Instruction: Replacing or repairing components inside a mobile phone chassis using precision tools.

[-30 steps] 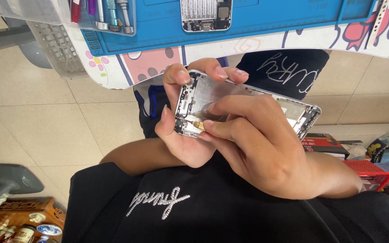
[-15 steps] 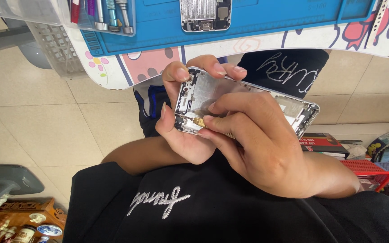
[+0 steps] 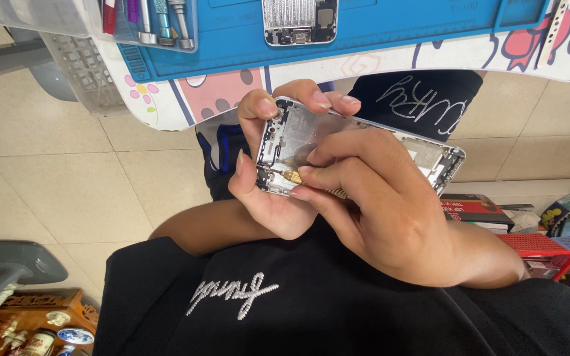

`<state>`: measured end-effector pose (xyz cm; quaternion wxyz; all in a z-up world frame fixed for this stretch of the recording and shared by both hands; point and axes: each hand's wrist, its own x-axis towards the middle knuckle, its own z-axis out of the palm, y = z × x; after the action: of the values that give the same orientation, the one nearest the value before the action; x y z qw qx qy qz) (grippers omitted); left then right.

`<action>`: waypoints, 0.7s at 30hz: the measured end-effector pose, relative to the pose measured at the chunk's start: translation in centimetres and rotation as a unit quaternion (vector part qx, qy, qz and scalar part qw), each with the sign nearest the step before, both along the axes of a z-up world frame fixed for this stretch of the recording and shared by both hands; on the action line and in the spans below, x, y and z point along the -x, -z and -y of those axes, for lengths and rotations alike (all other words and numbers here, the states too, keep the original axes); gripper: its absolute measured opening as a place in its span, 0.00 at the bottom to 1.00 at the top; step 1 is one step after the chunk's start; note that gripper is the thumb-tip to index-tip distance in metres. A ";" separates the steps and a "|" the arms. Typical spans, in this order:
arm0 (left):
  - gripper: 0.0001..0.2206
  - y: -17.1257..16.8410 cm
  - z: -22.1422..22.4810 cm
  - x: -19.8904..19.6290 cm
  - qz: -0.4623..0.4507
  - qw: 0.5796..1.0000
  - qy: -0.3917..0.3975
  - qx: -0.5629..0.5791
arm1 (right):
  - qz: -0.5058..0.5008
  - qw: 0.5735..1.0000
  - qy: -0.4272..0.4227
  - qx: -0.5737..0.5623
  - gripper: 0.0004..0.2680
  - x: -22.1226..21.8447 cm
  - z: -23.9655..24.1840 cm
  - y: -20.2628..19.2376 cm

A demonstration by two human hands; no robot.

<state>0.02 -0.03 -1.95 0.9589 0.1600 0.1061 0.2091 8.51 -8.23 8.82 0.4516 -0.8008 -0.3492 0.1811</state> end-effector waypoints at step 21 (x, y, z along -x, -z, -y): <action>0.21 -1.1 -0.4 -0.2 0.010 0.999 0.037 0.013 | 0.025 0.999 0.033 0.010 0.11 0.4 0.8 -0.6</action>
<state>0.23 0.37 -0.81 0.9688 0.1497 0.0936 0.1738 8.10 -8.99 9.45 0.4407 -0.8207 -0.3314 0.1497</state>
